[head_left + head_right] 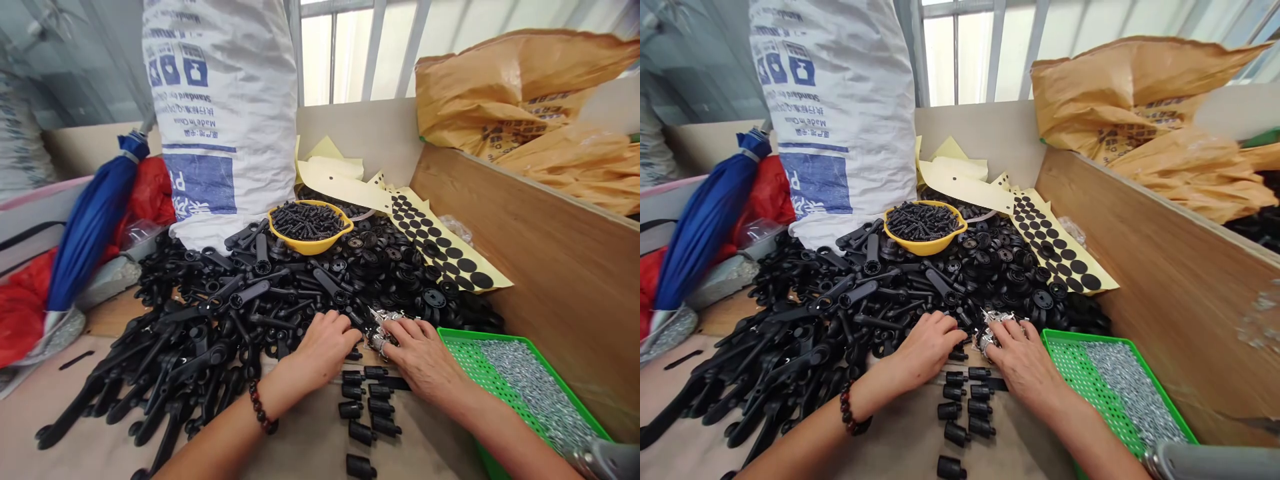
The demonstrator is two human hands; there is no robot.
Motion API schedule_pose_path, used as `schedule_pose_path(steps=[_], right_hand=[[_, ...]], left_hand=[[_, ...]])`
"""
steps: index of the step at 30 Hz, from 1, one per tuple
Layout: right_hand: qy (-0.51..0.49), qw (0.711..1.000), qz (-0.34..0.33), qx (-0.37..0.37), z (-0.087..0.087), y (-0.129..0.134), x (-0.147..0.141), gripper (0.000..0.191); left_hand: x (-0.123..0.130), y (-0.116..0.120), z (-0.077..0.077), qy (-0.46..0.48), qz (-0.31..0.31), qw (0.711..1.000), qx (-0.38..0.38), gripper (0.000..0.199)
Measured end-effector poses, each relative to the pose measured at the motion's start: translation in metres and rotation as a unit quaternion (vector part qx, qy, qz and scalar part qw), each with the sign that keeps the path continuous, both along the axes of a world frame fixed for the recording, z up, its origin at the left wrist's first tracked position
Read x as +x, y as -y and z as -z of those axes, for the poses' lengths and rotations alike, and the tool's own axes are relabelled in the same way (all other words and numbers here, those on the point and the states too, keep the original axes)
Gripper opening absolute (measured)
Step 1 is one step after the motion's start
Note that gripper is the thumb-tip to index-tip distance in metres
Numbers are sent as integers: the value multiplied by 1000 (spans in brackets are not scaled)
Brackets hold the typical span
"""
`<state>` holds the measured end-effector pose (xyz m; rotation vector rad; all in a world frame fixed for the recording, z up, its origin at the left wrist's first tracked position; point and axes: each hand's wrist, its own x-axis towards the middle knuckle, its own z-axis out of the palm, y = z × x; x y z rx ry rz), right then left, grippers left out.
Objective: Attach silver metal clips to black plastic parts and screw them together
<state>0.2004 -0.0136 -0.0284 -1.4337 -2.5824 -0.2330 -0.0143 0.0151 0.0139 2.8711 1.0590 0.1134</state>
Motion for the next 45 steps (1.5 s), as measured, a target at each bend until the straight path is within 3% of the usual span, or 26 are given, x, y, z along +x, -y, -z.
schedule_pose_path(steps=[4, 13, 20, 25, 31, 36, 39, 45], right_hand=[[-20, 1000, 18, -11, 1, 4, 2, 21], [-48, 998, 7, -29, -14, -5, -15, 11], [12, 1000, -14, -18, -11, -20, -38, 11], [53, 998, -40, 6, -13, -21, -45, 12], [84, 994, -67, 29, -15, -19, -50, 16], [88, 993, -72, 43, -12, -20, -47, 15], [77, 993, -72, 45, -11, -20, -48, 16], [19, 996, -80, 24, -10, -22, -49, 18]], left_hand=[[5, -6, 5, -38, 28, 998, 30, 14], [-3, -9, 4, -13, -13, 1000, 21, 3], [-18, -3, 1, 95, -61, 993, -41, 11], [-27, 8, -5, 210, -100, 968, -96, 15], [-25, 18, -12, 318, -175, 903, -231, 16], [-19, 20, -5, 431, -224, 787, -380, 15], [-16, 19, -3, 480, -245, 724, -431, 17], [-17, 20, -4, 527, -257, 672, -452, 21]])
